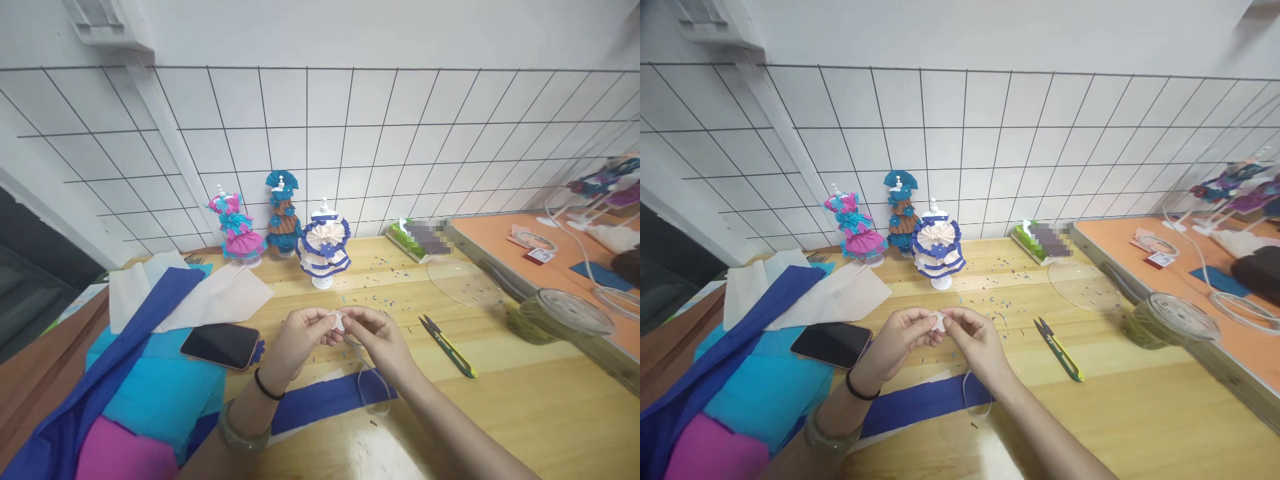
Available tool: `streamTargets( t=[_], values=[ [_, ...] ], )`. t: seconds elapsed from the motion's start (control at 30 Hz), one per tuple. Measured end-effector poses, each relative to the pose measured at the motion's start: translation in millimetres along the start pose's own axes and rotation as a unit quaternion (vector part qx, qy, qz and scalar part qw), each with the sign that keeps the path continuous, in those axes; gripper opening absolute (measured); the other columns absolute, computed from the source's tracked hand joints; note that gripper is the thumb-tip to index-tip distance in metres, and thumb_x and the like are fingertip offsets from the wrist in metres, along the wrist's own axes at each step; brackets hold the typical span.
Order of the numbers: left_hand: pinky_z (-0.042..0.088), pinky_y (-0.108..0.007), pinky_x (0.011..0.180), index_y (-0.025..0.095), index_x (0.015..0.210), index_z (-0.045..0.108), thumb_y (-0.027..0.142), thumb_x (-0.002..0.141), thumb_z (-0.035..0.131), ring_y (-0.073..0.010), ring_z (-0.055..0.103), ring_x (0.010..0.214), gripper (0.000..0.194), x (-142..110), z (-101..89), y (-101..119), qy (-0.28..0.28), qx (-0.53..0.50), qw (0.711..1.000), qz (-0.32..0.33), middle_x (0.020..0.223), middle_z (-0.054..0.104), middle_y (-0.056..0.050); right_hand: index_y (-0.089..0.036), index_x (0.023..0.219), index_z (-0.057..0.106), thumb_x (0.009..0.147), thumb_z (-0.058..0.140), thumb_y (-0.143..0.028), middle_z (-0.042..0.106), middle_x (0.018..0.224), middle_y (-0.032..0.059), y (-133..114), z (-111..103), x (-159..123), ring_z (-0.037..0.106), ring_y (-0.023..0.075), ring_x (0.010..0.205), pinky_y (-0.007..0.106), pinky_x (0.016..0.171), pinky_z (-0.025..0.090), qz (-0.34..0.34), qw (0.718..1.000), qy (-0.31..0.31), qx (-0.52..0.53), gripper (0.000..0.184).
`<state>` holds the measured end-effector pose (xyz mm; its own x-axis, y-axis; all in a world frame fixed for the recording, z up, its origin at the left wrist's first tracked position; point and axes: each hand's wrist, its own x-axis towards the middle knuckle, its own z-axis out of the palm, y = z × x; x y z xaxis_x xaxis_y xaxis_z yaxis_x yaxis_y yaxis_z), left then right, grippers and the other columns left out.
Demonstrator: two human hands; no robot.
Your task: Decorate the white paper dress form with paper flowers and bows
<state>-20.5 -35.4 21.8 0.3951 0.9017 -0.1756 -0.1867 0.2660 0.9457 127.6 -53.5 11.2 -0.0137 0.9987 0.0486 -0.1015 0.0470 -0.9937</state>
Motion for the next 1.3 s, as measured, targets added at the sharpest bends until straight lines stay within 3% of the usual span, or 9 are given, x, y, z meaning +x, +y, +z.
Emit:
streamTargets(
  t=[0.43, 0.67, 1.1, 1.3],
  values=[
    [0.045, -0.026, 0.063, 0.011, 0.071, 0.065, 0.03, 0.075, 0.059, -0.0125, 0.058, 0.062, 0.02, -0.7, -3.6, -1.2, -0.02, -0.008, 1.0, 0.001, 0.067, 0.063, -0.006, -0.02, 0.083, 0.068, 0.069, 0.068, -0.035, 0.07, 0.081, 0.0034, -0.7, 0.4, 0.6, 0.062, 0.017, 0.077, 0.03, 0.073, 0.049, 0.002, 1.0, -0.006, 0.012, 0.021],
    [0.045, -0.026, 0.062, 0.011, 0.07, 0.065, 0.028, 0.073, 0.061, -0.0122, 0.057, 0.06, 0.018, -1.2, -2.0, 3.9, -0.017, -0.002, 1.0, -0.012, 0.064, 0.063, -0.005, -0.021, 0.084, 0.068, 0.073, 0.064, -0.034, 0.069, 0.081, 0.0035, -0.4, -2.3, -1.7, 0.062, 0.0174, 0.076, 0.031, 0.072, 0.049, -0.018, 0.999, -0.012, -0.031, 0.017],
    [0.045, -0.026, 0.063, 0.01, 0.072, 0.066, 0.025, 0.075, 0.058, -0.0134, 0.058, 0.064, 0.017, -0.7, -2.5, 4.0, -0.04, -0.028, 0.999, -0.009, 0.068, 0.064, -0.007, -0.023, 0.092, 0.069, 0.082, 0.055, -0.027, 0.065, 0.082, 0.0048, -1.2, -7.9, -3.9, 0.061, 0.018, 0.079, 0.033, 0.073, 0.048, -0.12, 0.98, -0.038, -0.154, 0.018],
    [0.045, -0.03, 0.064, 0.009, 0.07, 0.064, 0.034, 0.079, 0.053, -0.0168, 0.06, 0.064, 0.028, -0.6, -1.9, 5.3, -0.031, -0.053, 0.998, -0.011, 0.067, 0.064, -0.009, -0.025, 0.1, 0.066, 0.084, 0.049, -0.02, 0.063, 0.08, 0.0058, -2.7, -9.5, -5.0, 0.059, 0.0171, 0.075, 0.031, 0.067, 0.048, -0.232, 0.941, -0.06, -0.239, 0.024]
  ],
)
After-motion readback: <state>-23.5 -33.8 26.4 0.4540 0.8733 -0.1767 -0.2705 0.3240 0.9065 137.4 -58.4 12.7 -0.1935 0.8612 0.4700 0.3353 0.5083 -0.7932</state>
